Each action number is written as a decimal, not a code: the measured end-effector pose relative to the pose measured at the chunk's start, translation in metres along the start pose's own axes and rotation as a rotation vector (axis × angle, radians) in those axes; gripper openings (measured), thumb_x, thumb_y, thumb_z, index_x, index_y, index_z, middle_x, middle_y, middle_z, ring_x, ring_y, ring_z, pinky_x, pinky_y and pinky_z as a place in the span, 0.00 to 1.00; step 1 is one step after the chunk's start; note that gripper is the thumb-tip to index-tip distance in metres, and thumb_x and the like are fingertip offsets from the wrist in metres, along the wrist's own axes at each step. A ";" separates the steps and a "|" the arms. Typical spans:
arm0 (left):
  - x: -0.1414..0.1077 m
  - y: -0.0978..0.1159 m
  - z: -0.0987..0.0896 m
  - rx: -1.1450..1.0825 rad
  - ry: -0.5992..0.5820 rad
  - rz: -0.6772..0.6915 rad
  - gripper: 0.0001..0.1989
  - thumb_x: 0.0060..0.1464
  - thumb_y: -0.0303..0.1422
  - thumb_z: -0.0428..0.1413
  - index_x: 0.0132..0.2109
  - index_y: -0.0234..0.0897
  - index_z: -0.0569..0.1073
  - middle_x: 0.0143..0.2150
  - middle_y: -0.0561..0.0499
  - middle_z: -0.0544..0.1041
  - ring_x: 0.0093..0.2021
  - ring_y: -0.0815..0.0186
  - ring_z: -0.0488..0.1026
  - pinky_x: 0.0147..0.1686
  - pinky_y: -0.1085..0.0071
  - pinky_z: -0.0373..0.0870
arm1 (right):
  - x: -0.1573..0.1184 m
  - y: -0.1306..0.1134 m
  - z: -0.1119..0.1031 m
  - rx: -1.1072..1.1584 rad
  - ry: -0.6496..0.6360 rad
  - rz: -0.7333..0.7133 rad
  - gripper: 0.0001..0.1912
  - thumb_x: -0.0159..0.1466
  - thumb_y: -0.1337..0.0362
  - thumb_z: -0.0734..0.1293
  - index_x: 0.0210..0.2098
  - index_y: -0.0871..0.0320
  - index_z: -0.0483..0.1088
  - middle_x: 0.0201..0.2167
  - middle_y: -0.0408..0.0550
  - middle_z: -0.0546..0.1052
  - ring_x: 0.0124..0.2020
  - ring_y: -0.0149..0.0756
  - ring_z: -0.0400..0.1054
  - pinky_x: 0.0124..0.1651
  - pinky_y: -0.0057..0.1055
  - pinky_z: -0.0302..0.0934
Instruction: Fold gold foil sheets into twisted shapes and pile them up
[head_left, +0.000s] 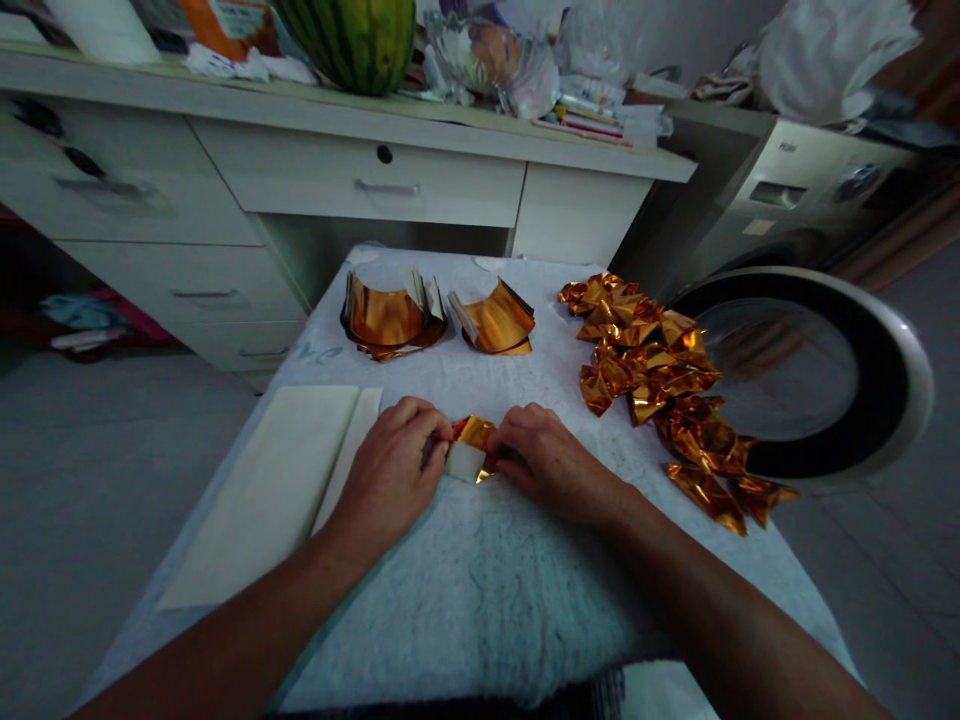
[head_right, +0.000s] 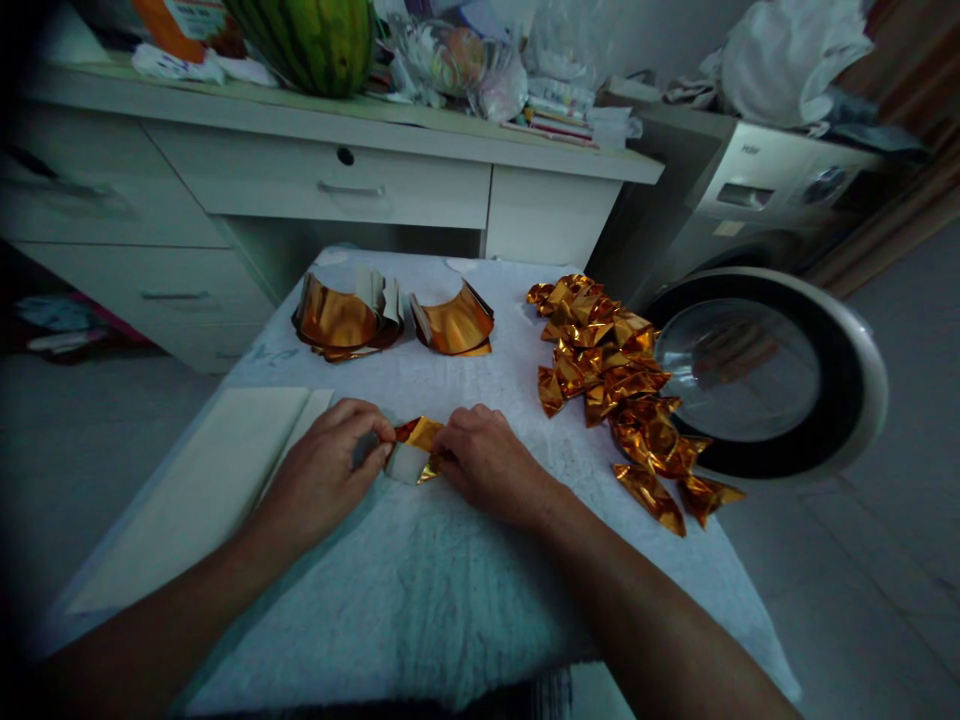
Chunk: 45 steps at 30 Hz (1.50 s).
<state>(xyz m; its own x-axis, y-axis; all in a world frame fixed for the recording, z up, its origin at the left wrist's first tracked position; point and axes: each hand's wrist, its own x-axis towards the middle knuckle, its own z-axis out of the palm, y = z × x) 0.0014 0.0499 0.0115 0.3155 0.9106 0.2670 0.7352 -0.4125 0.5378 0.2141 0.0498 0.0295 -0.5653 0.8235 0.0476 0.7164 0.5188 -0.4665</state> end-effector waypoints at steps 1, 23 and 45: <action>0.000 -0.002 0.002 -0.002 -0.027 -0.008 0.06 0.55 0.23 0.52 0.36 0.38 0.70 0.40 0.49 0.71 0.43 0.59 0.70 0.44 0.59 0.68 | 0.001 0.000 0.001 0.011 0.006 0.011 0.03 0.65 0.71 0.67 0.36 0.59 0.73 0.35 0.47 0.73 0.38 0.36 0.63 0.42 0.33 0.54; -0.001 -0.002 0.005 -0.036 -0.076 0.091 0.11 0.54 0.20 0.52 0.40 0.40 0.71 0.41 0.50 0.78 0.44 0.60 0.74 0.45 0.61 0.71 | -0.003 -0.003 0.009 -0.337 -0.032 -0.237 0.08 0.67 0.70 0.62 0.34 0.60 0.73 0.36 0.50 0.74 0.35 0.37 0.62 0.39 0.35 0.52; -0.007 0.007 0.004 0.111 -0.157 0.225 0.04 0.56 0.27 0.56 0.40 0.39 0.74 0.40 0.49 0.76 0.43 0.58 0.71 0.44 0.59 0.70 | -0.004 0.014 0.003 -0.095 0.091 -0.084 0.09 0.57 0.76 0.61 0.32 0.58 0.69 0.31 0.47 0.71 0.35 0.36 0.63 0.40 0.31 0.56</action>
<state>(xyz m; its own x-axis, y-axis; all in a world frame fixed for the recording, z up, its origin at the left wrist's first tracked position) 0.0065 0.0412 0.0100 0.5604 0.7933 0.2378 0.6947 -0.6066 0.3865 0.2252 0.0531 0.0207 -0.5888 0.7913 0.1650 0.7057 0.6027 -0.3724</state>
